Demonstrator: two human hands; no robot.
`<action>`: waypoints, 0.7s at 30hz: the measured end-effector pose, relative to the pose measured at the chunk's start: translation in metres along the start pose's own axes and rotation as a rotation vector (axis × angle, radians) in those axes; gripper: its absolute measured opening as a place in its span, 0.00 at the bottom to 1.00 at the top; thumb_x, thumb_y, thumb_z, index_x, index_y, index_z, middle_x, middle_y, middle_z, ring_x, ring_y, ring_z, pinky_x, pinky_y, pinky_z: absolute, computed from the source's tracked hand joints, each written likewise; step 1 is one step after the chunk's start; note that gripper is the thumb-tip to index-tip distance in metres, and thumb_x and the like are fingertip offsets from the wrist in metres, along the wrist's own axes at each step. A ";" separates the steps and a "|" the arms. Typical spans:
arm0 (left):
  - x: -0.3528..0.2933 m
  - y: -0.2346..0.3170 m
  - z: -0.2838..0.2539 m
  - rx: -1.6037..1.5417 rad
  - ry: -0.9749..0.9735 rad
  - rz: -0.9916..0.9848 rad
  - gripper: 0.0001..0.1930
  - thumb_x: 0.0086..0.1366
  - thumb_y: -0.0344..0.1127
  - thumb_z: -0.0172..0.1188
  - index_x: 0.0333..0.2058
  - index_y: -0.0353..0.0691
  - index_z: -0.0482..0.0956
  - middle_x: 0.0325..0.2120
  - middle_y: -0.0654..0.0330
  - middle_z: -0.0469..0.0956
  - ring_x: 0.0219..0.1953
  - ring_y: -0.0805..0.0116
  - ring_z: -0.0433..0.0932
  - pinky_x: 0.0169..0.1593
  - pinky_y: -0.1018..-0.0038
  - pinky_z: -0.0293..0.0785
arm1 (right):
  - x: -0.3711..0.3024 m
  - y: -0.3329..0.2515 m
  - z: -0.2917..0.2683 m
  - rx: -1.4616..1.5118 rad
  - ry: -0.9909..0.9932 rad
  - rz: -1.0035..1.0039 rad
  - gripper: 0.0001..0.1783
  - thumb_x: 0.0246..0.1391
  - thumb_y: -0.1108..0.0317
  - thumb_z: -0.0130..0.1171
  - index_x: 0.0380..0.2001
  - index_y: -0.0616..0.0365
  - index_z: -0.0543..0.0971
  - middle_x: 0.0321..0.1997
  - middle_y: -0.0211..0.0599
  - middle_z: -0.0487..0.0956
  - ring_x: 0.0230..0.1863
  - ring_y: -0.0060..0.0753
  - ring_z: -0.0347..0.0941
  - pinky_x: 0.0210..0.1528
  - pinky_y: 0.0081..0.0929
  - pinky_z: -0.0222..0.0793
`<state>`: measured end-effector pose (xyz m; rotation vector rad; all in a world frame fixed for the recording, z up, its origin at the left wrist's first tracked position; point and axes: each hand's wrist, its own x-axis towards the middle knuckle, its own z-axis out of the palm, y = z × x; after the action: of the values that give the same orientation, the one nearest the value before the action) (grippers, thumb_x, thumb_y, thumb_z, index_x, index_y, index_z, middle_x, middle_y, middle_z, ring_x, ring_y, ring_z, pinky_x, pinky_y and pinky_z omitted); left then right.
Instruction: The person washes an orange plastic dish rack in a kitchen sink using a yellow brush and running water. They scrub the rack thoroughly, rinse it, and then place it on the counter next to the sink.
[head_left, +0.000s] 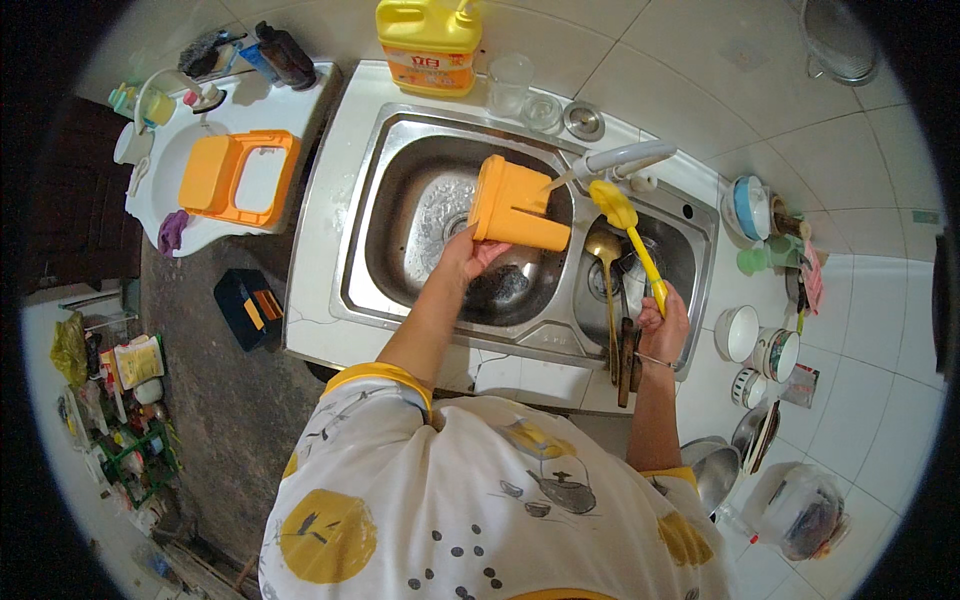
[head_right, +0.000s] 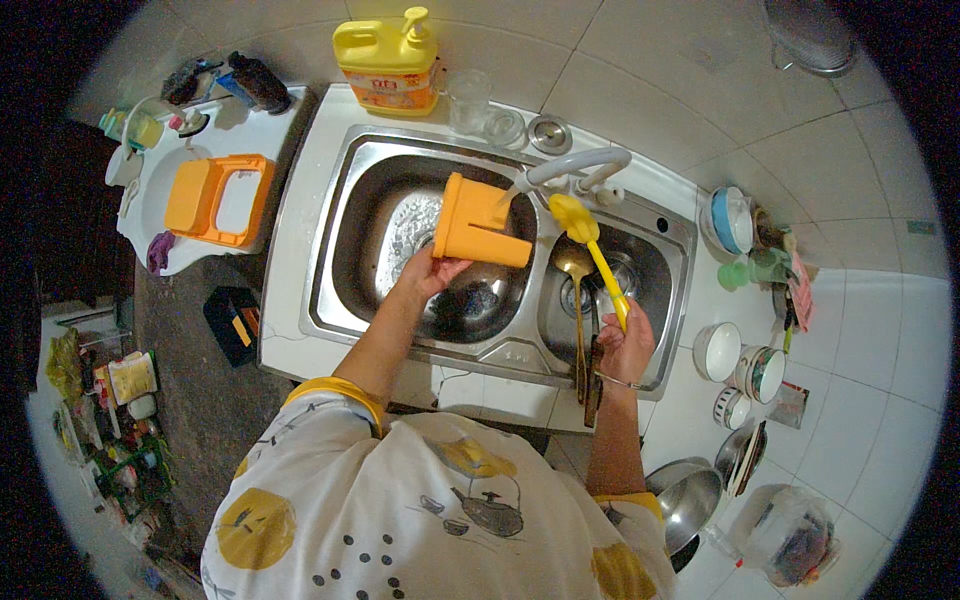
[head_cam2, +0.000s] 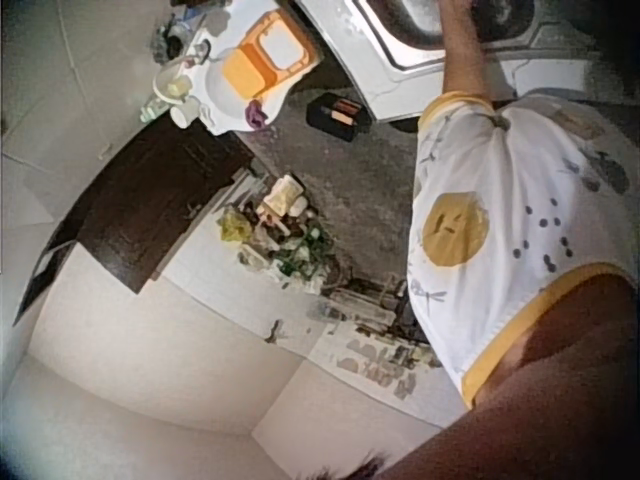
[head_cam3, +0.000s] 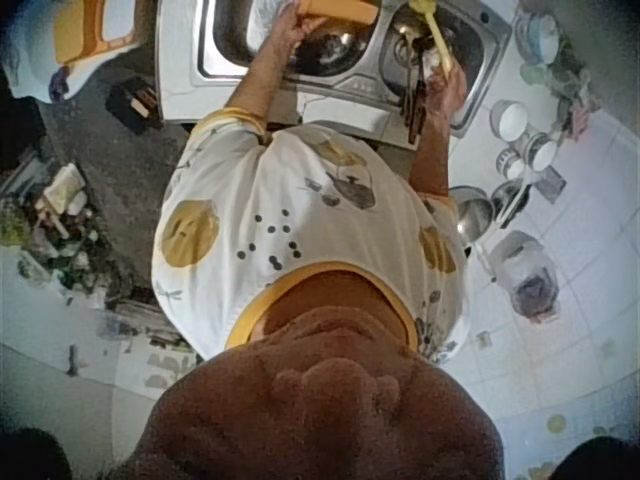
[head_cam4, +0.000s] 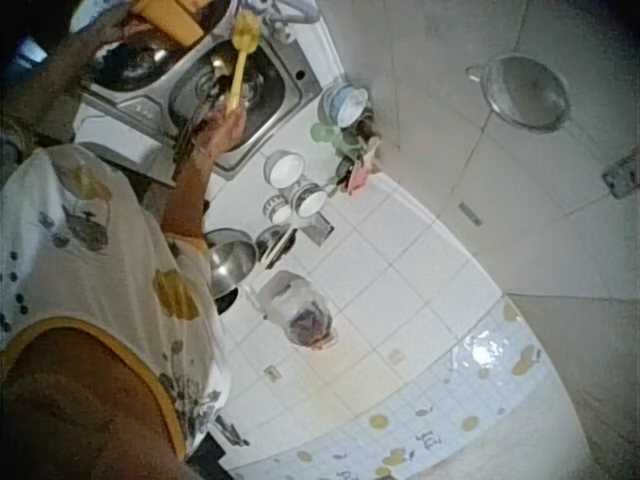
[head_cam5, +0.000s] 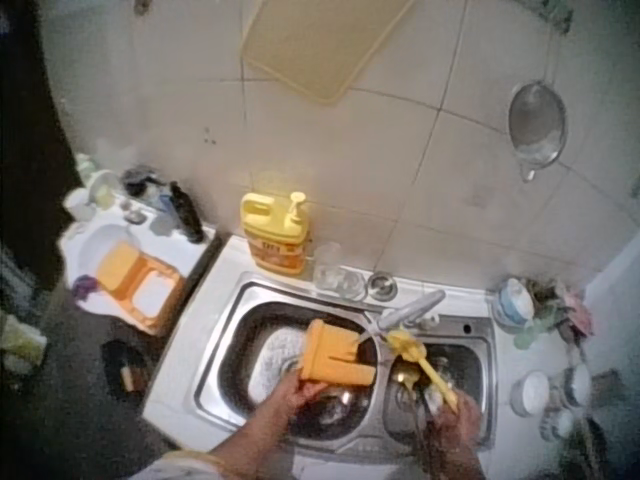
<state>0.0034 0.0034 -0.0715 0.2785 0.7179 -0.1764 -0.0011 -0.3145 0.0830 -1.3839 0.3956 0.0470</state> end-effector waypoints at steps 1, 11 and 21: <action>0.002 -0.004 -0.001 -0.063 -0.005 -0.007 0.14 0.68 0.34 0.43 0.46 0.32 0.70 0.42 0.49 0.75 0.44 0.54 0.76 0.48 0.60 0.77 | 0.000 0.001 -0.003 -0.006 0.005 0.009 0.20 0.62 0.61 0.44 0.51 0.66 0.69 0.25 0.39 0.77 0.17 0.21 0.69 0.20 0.16 0.67; 0.014 -0.037 0.006 -0.530 -0.192 -0.029 0.13 0.61 0.35 0.55 0.43 0.36 0.74 0.40 0.52 0.76 0.40 0.56 0.77 0.41 0.69 0.81 | 0.000 0.003 0.000 0.192 -0.162 0.164 0.22 0.59 0.58 0.48 0.50 0.64 0.69 0.25 0.37 0.78 0.18 0.23 0.72 0.18 0.19 0.70; 0.020 -0.054 0.020 -0.358 -0.681 -0.386 0.20 0.62 0.38 0.56 0.50 0.35 0.68 0.35 0.50 0.74 0.28 0.72 0.74 0.29 0.82 0.76 | -0.014 -0.009 0.026 0.135 -0.303 0.139 0.17 0.61 0.62 0.48 0.47 0.63 0.73 0.25 0.39 0.77 0.18 0.23 0.71 0.17 0.15 0.66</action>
<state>0.0170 -0.0552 -0.0805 -0.2652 0.1081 -0.4759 -0.0060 -0.2888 0.0990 -1.1921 0.2357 0.3344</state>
